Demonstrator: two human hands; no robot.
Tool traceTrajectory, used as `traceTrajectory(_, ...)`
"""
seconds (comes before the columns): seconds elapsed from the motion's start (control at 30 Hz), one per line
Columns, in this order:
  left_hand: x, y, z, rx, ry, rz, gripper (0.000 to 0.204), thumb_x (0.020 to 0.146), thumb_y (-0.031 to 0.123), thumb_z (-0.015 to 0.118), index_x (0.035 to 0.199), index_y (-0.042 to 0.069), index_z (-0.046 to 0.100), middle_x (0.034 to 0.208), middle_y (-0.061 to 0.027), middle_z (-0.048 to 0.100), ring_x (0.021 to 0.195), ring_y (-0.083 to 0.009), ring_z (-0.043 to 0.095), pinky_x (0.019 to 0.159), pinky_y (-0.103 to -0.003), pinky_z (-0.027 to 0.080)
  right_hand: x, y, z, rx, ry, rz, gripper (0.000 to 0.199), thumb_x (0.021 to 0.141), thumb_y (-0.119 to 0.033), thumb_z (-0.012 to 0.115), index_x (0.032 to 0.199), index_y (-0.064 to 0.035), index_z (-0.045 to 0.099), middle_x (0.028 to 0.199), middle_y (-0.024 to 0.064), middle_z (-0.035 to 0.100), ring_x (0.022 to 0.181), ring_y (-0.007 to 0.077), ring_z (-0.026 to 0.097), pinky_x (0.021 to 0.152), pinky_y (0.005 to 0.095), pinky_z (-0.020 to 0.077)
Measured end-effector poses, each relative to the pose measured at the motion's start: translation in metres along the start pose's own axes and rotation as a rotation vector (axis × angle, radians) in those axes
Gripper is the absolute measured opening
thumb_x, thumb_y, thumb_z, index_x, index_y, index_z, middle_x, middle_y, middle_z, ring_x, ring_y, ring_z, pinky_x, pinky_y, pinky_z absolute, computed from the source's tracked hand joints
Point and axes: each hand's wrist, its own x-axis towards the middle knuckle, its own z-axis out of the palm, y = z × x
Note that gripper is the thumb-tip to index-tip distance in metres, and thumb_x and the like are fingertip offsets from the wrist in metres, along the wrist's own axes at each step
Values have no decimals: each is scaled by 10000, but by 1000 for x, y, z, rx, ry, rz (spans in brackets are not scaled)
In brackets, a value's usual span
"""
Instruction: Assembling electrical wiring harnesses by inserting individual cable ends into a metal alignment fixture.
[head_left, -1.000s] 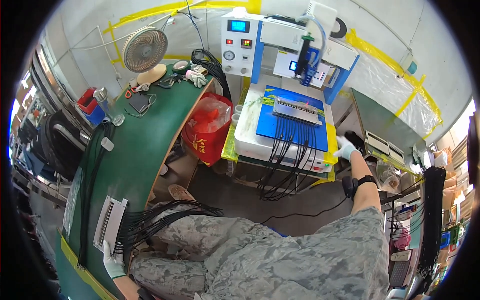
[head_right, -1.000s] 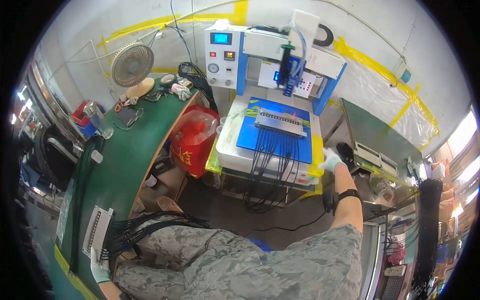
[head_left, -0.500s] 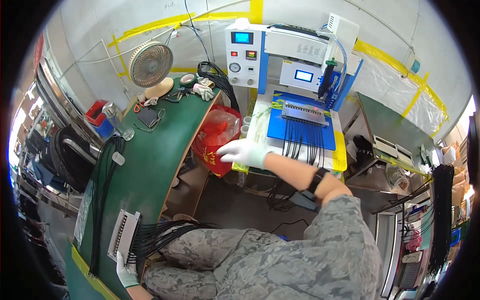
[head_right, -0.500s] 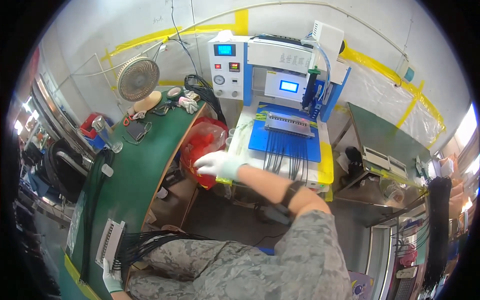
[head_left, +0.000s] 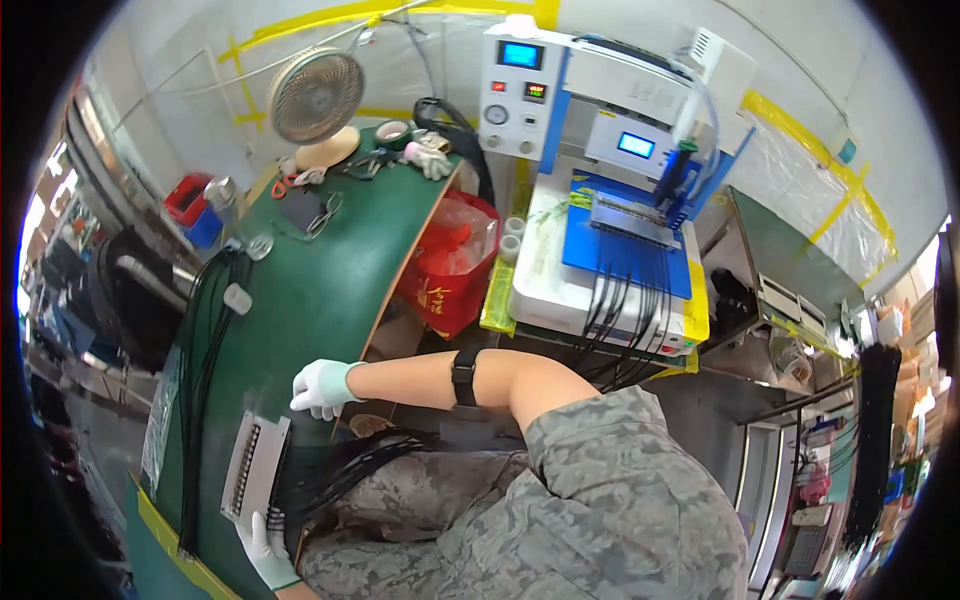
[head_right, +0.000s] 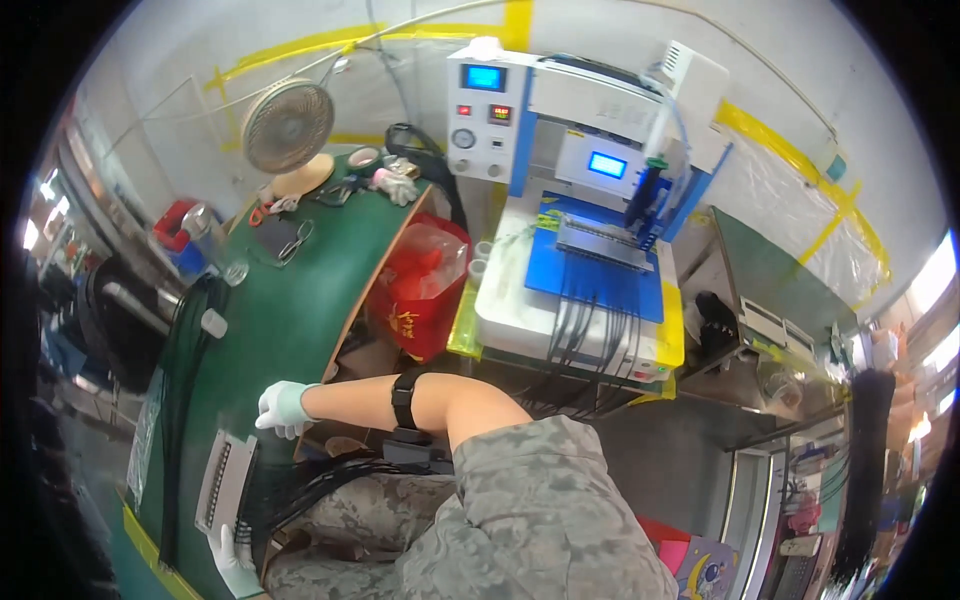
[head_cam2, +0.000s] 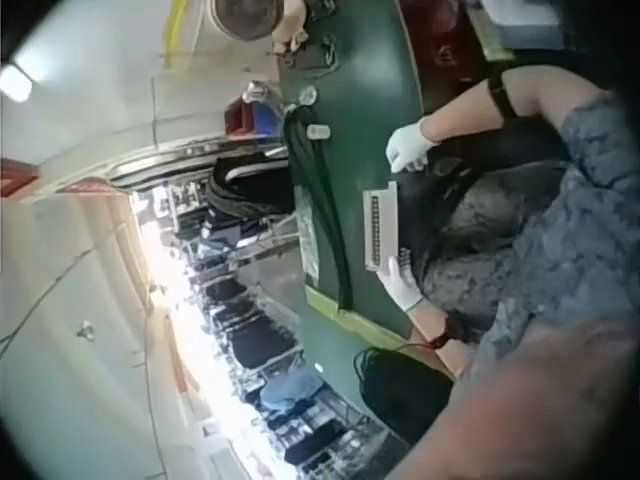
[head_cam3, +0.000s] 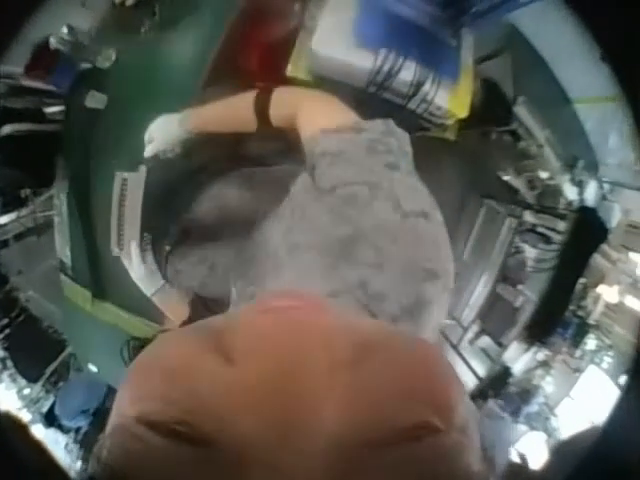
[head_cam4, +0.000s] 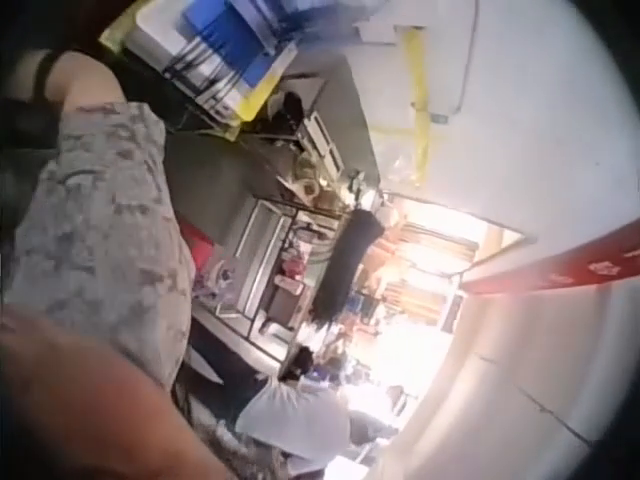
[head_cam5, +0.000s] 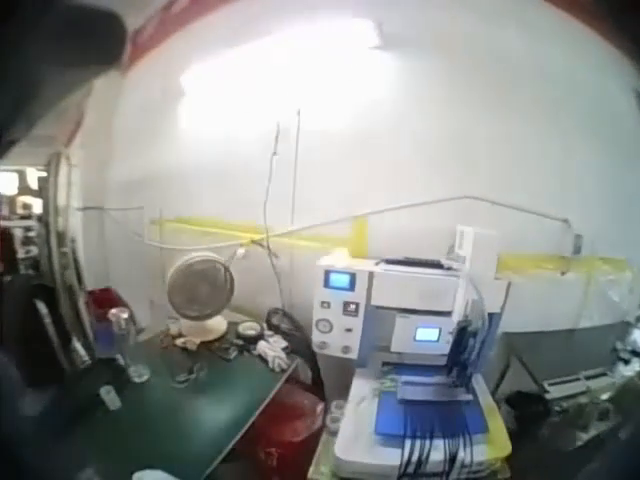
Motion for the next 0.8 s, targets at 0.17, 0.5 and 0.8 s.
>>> traceTrajectory(0.17, -1, 14, 34, 228, -46, 191, 770, 749, -38, 671, 1415, 67, 300, 1311, -142, 452, 1153, -240, 502, 873, -355, 504, 23, -28, 18, -207, -110, -192, 351, 880, -396, 622, 940, -52, 651, 702, 84, 646, 549, 171, 629, 489, 293, 512)
traceTrajectory(0.5, -23, 53, 39, 971, 127, -161, 1188, 708, 525, 742, 1403, -169, 74, 868, -244, 650, 619, -268, 661, 551, -335, 526, 106, 43, -9, -459, 130, -106, 332, 789, -357, 725, 713, -42, 654, 639, 77, 622, 512, 189, 573, 487, 333, 443)
traceTrajectory(0.8, -25, 6, 38, 1002, 140, -24, 1101, 637, 401, 781, 1343, -219, 208, 873, -239, 666, 785, -348, 671, 669, -401, 533, 58, -17, 7, -12, -62, 217, 232, 898, -239, 617, 969, -18, 605, 726, 37, 537, 571, 129, 511, 467, 266, 406)
